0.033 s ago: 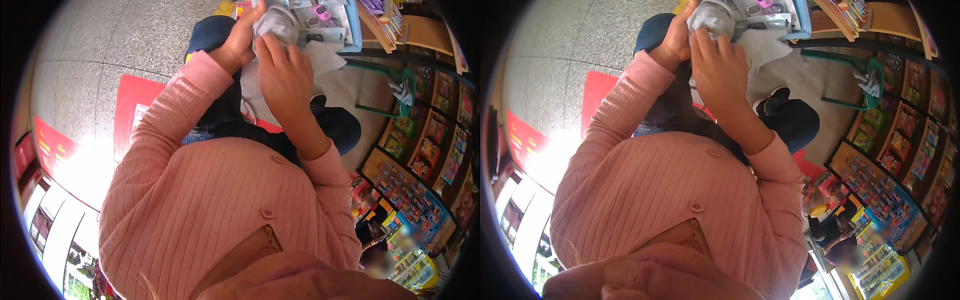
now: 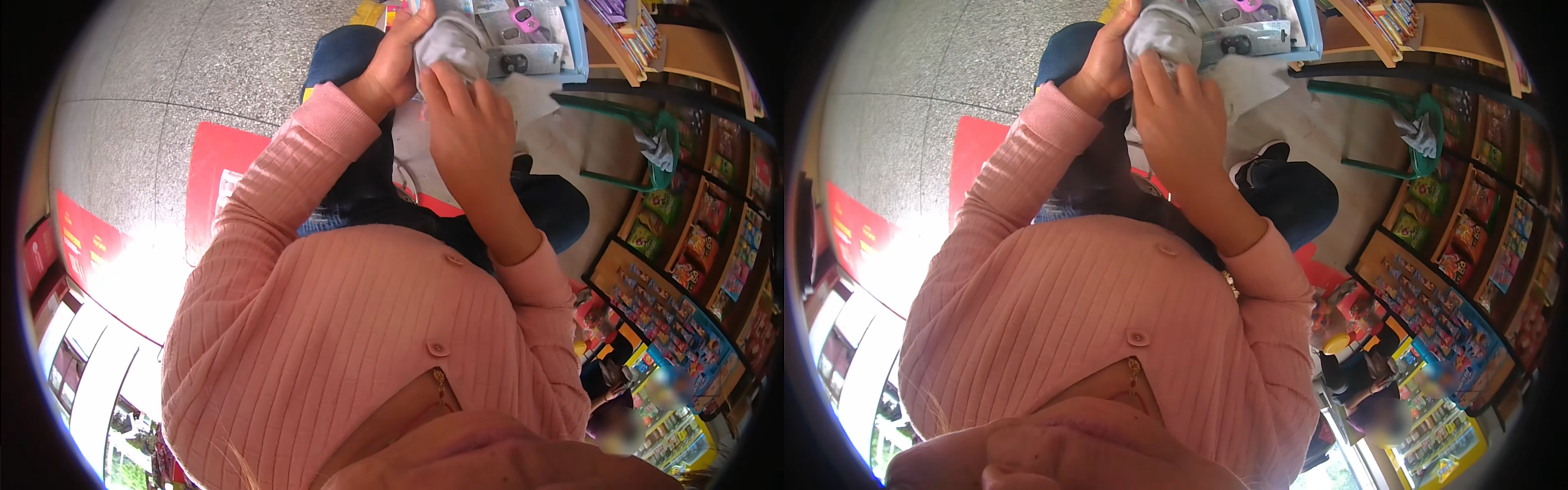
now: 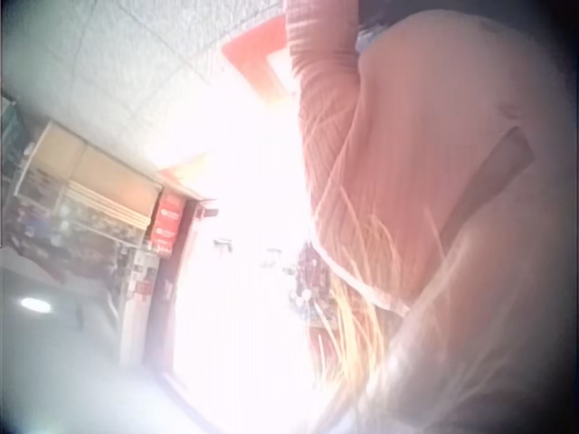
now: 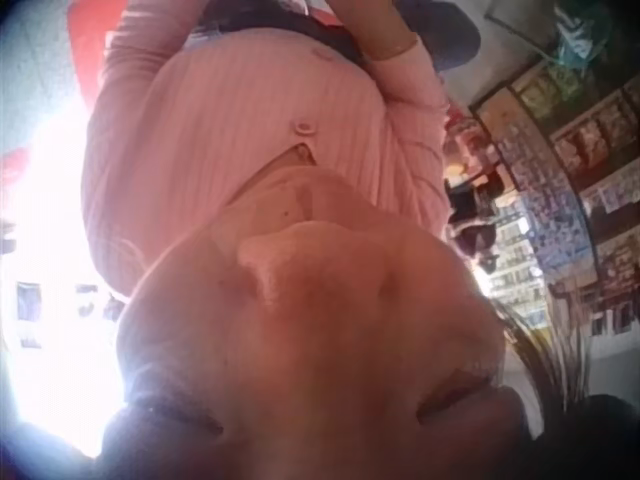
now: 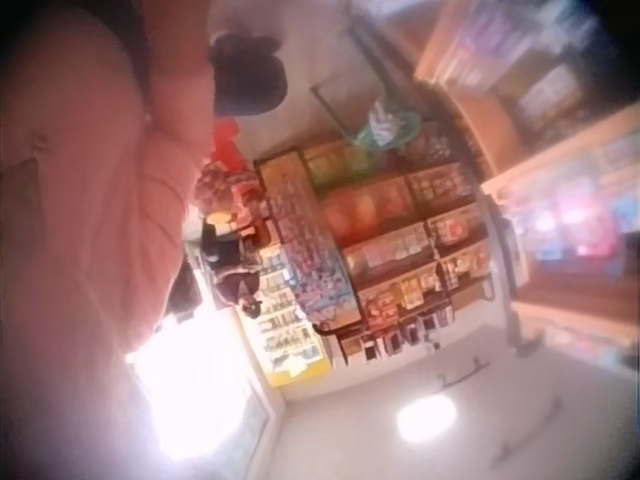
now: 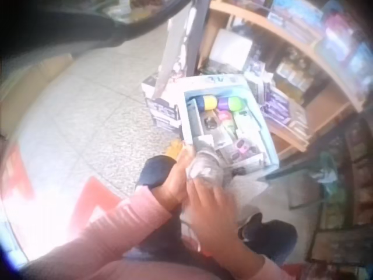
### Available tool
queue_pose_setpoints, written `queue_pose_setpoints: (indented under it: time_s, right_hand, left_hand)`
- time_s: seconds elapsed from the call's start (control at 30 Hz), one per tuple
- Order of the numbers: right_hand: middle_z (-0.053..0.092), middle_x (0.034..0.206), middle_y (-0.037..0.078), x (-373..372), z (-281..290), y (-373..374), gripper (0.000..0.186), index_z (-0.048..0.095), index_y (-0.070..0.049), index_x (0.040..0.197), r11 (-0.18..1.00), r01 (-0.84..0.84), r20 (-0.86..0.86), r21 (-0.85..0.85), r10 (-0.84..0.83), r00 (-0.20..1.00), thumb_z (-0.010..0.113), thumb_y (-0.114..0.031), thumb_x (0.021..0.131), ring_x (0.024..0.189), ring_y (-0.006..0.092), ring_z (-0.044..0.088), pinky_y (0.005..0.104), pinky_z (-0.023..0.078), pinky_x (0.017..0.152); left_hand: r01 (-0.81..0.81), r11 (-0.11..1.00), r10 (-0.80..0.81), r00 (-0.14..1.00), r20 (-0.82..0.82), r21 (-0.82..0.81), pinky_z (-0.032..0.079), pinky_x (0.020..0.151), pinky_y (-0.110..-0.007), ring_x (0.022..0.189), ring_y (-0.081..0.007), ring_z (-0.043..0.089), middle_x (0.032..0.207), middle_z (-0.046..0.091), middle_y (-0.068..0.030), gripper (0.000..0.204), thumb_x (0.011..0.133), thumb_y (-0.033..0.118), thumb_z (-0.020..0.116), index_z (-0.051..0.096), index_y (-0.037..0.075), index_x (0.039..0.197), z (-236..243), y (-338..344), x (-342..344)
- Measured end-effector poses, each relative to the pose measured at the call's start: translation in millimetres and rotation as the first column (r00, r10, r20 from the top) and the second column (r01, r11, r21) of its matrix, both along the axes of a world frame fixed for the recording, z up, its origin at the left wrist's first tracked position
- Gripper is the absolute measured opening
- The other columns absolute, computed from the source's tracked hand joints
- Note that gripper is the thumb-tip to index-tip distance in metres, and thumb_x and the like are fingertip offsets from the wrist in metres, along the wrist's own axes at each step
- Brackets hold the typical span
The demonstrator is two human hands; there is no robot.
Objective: The person washes a cloth in a sink, wrings it out, and walks into a store. They then sit on the floor and wipe the interior of a plastic organizer and a shelf with the cloth.
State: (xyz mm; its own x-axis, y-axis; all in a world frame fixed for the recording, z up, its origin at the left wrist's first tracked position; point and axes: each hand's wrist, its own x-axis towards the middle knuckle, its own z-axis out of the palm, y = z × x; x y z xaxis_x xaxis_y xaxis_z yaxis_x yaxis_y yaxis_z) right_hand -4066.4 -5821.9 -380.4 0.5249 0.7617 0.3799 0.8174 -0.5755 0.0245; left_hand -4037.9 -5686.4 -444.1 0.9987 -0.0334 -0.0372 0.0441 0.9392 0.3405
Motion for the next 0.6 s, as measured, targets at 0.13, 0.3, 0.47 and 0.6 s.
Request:
queue_pose_setpoints:
  time_s: [0.13,0.3,0.47,0.6]
  right_hand:
    - [0.059,0.113,-0.002,-6,1,-32,0.038,0.065,-0.009,0.111,0.999,-0.029,-0.062,-0.015,0.028,0.998,0.061,-0.005,0.073,0.078,0.0221,0.054,0.0325,0.042,0.066]
    - [0.062,0.11,0.006,7,18,-79,0.029,0.065,-0.01,0.11,0.975,-0.041,-0.355,0.217,0.117,0.928,0.059,-0.006,0.082,0.09,0.0248,0.059,0.0347,0.047,0.078]
    - [0.064,0.106,0.007,11,63,-109,0.021,0.063,-0.003,0.109,0.428,0.647,-0.759,0.631,0.169,0.629,0.057,-0.009,0.09,0.098,0.0165,0.058,0.0306,0.047,0.085]
    - [0.062,0.107,0.01,5,47,-96,0.023,0.062,-0.001,0.111,0.471,0.48,-0.551,0.74,0.014,0.835,0.056,-0.01,0.091,0.102,0.019,0.057,0.0321,0.046,0.087]
  left_hand:
    - [-0.166,0.974,0.147,0.981,0.127,0.154,0.049,0.09,-0.037,0.102,-0.0239,0.059,0.116,0.058,-0.0108,0.044,0.09,0.022,0.055,0.045,0.003,0.129,18,-3,1]
    - [-0.167,0.965,0.167,0.986,0.02,0.2,0.048,0.091,-0.037,0.104,-0.0255,0.058,0.113,0.059,-0.0112,0.045,0.086,0.014,0.056,0.045,0.003,0.129,9,-9,3]
    - [-0.011,0.999,0.003,0.989,-0.146,-0.053,0.048,0.094,-0.045,0.106,-0.0301,0.058,0.112,0.059,-0.014,0.043,0.084,0.021,0.059,0.051,0.003,0.122,-9,-3,4]
    - [-0.085,0.994,0.093,0.99,-0.109,0.073,0.048,0.094,-0.048,0.106,-0.0314,0.058,0.113,0.059,-0.0137,0.044,0.083,0.022,0.06,0.051,0.004,0.123,-3,-7,4]
